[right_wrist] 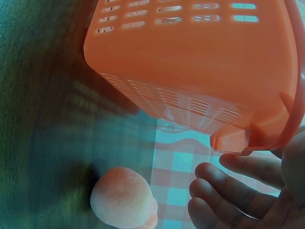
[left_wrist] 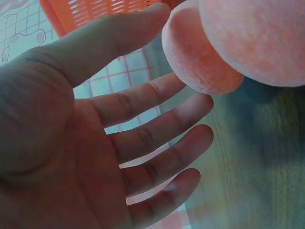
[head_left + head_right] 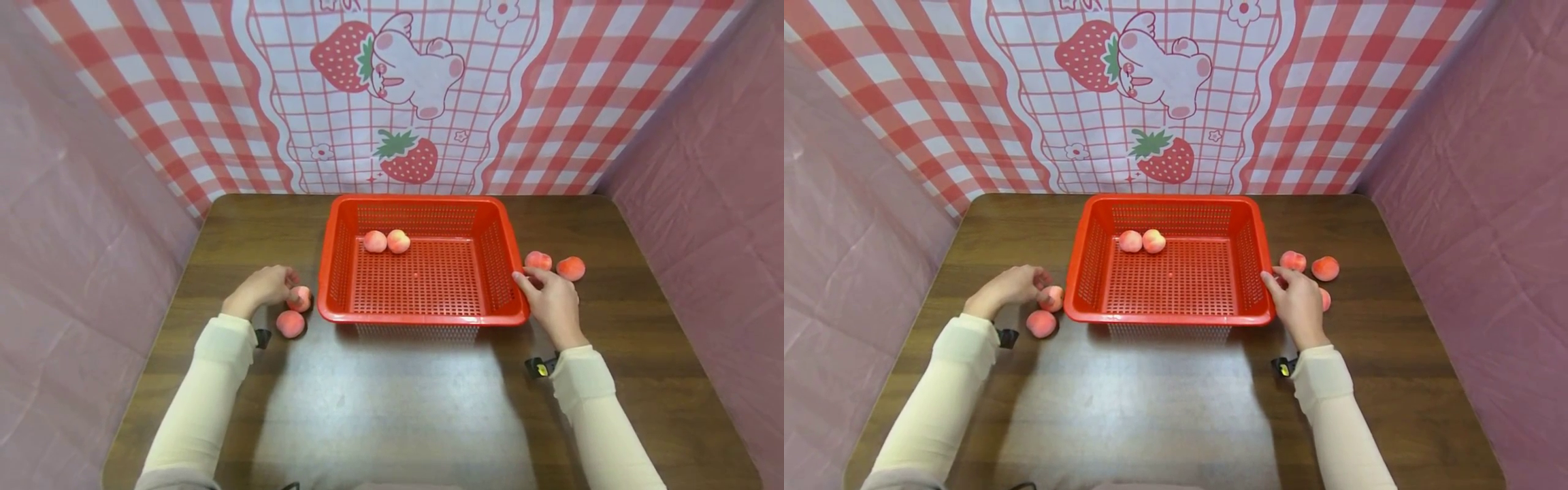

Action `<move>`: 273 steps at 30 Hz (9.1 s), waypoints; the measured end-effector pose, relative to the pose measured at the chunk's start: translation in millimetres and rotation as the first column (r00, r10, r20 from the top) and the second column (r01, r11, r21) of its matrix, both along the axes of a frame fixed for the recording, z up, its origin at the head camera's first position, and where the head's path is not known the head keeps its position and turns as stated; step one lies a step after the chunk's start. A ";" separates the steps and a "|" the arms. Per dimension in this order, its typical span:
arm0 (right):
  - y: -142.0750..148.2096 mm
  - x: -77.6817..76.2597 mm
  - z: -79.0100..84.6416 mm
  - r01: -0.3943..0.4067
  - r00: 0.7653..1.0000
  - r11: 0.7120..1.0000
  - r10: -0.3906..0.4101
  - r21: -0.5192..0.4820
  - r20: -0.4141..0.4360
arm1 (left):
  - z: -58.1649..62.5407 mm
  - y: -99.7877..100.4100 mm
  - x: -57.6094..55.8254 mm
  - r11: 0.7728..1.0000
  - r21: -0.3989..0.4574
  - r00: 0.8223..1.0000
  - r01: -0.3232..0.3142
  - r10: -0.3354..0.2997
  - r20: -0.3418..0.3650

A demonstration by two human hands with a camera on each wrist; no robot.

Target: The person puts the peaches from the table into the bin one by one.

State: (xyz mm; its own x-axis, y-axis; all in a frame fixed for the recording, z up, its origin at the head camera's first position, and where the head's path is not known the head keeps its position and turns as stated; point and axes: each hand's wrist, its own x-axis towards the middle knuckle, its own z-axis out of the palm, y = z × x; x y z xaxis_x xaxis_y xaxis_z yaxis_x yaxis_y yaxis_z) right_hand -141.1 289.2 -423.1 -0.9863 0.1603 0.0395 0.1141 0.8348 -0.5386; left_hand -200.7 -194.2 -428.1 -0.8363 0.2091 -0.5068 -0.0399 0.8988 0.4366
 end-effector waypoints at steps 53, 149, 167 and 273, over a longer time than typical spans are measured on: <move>0.1 -1.1 -4.9 -0.023 0.993 0.998 0.029 0.054 -0.113 | 7.0 -4.3 -7.6 0.999 0.013 0.982 -0.049 0.050 -0.182; 0.1 -0.7 0.9 -0.016 1.000 0.999 0.017 0.029 -0.025 | 66.2 46.3 -37.7 0.945 0.308 0.752 -0.114 0.284 -0.594; 1.0 -3.2 1.0 -0.033 0.998 0.999 0.034 0.021 -0.055 | 83.0 74.2 -47.8 0.940 0.339 0.763 -0.045 0.252 -0.596; 0.9 -3.9 0.7 -0.023 0.996 0.999 0.027 0.041 -0.084 | -4.0 193.4 -77.6 0.966 0.061 0.833 0.250 -0.182 -0.522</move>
State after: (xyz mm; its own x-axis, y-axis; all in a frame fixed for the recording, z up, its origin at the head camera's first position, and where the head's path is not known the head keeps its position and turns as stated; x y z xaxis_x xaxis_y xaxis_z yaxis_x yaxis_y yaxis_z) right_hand -145.0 290.1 -422.5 -0.9827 0.1324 0.1291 0.0483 0.8577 -0.5119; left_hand -278.2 -0.8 -432.1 -0.8947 0.4462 0.0179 0.4064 0.7969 0.4469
